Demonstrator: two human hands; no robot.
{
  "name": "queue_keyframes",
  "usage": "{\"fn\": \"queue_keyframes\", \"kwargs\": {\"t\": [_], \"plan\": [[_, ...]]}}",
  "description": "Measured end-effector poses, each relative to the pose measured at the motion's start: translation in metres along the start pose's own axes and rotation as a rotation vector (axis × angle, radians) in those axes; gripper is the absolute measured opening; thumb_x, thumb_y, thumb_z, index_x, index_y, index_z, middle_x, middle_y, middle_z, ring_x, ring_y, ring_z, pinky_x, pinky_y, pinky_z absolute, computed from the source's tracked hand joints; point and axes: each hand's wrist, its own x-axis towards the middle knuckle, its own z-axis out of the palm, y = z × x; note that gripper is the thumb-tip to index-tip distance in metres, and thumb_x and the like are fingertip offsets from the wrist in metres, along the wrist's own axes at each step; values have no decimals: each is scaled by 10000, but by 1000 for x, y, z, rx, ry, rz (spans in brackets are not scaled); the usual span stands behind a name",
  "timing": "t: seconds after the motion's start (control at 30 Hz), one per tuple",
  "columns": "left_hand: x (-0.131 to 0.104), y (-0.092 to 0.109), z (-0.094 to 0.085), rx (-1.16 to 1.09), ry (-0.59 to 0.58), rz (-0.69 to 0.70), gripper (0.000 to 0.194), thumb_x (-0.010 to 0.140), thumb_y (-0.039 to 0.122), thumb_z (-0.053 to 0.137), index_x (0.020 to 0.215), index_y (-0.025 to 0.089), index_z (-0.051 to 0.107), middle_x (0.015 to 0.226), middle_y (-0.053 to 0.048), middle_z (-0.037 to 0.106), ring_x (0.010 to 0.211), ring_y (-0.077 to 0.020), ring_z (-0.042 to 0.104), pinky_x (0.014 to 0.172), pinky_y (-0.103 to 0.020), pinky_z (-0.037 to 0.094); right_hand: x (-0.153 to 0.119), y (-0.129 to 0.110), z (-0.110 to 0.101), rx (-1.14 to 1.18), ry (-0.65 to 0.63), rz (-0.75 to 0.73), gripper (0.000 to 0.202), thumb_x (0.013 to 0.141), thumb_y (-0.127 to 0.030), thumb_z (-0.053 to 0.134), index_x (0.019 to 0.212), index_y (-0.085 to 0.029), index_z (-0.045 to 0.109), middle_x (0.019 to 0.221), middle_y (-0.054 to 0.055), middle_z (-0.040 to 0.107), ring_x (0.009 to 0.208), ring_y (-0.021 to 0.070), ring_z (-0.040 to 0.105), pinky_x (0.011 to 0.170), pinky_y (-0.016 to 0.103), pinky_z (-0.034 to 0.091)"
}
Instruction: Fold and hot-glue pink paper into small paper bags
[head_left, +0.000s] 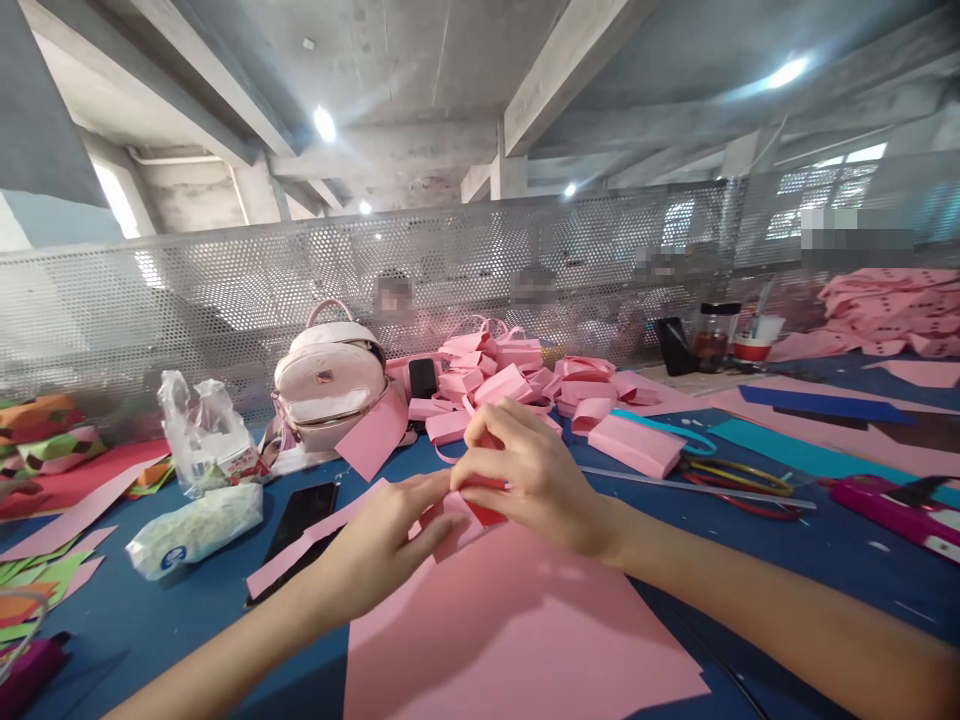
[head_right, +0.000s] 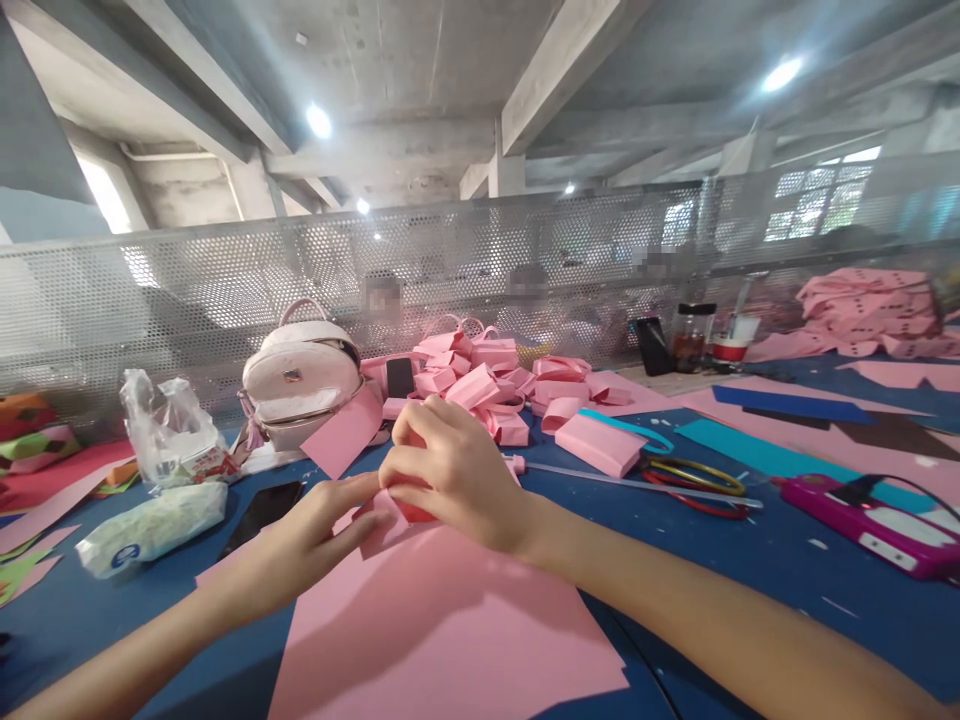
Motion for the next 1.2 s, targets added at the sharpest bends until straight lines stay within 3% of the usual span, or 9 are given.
{"fn": "queue_keyframes", "kwargs": {"t": [0.1, 0.17, 0.23, 0.43, 0.67, 0.83, 0.93, 1.07, 1.2], "plan": [[2, -10, 11, -270, 84, -80, 406, 981, 437, 574, 1358, 286, 571, 1203, -65, 719, 1211, -278, 626, 999, -395, 514, 1, 2, -1, -6, 45, -12, 155, 927, -192, 692, 772, -192, 699, 852, 25, 551, 822, 185, 492, 769, 328, 412], [4, -20, 20, -466, 139, -132, 644, 908, 507, 665, 1487, 324, 450, 1507, -84, 533, 1488, -327, 360, 1154, -497, 398, 1, 3, -1, -4, 82, -28, 176, 938, -184, 675, 766, -199, 703, 845, 27, 564, 817, 184, 493, 774, 334, 418], [6, -28, 28, -653, 171, -218, 791, 839, 537, 732, 1526, 354, 384, 1626, -75, 374, 1541, -351, 234, 1175, -566, 354, 0, 2, -2, -9, 130, -44, 181, 945, -178, 664, 774, -210, 714, 832, 25, 565, 805, 182, 484, 773, 336, 423], [5, -25, 31, -1094, 30, -238, 1018, 775, 537, 784, 1588, 320, 211, 1567, -118, 462, 1390, -353, 508, 1134, -523, 422, 1, -3, -9, 1, 224, -76, 165, 938, -163, 673, 791, -216, 724, 787, 16, 550, 766, 180, 445, 722, 337, 421], [9, -20, 29, -945, 237, -214, 1057, 796, 526, 748, 1605, 294, 108, 1519, -131, 491, 1389, -333, 504, 1122, -494, 448, 3, -2, -11, -27, 251, -74, 182, 939, -168, 679, 769, -226, 710, 768, 6, 564, 749, 173, 438, 698, 331, 406], [7, -19, 32, -768, 388, -235, 911, 870, 542, 664, 1586, 312, 149, 1603, -128, 373, 1502, -336, 326, 1090, -458, 486, 0, 0, -8, -236, 280, -27, 180, 953, -243, 679, 783, -282, 725, 884, 13, 636, 844, 209, 475, 795, 386, 356], [5, -19, 33, -671, 452, -226, 889, 882, 572, 646, 1579, 307, 163, 1617, -114, 346, 1547, -314, 211, 1157, -458, 414, 1, -2, -10, -302, 281, -48, 183, 959, -245, 671, 787, -296, 706, 976, -24, 704, 936, 223, 523, 850, 415, 318], [4, -19, 35, -600, 486, -192, 892, 882, 650, 609, 1578, 300, 174, 1642, -105, 295, 1555, -312, 182, 1200, -471, 350, 3, -2, -14, -283, 207, -92, 186, 970, -172, 636, 855, -305, 697, 856, -79, 752, 930, 204, 589, 882, 434, 307], [2, -20, 35, -486, 491, -138, 655, 956, 606, 536, 1531, 344, 365, 1693, -41, 180, 1574, -306, 101, 1249, -518, 208, 2, 2, -13, -270, 191, -108, 224, 970, -135, 617, 847, -303, 699, 743, -83, 743, 920, 199, 599, 897, 420, 316]]}}
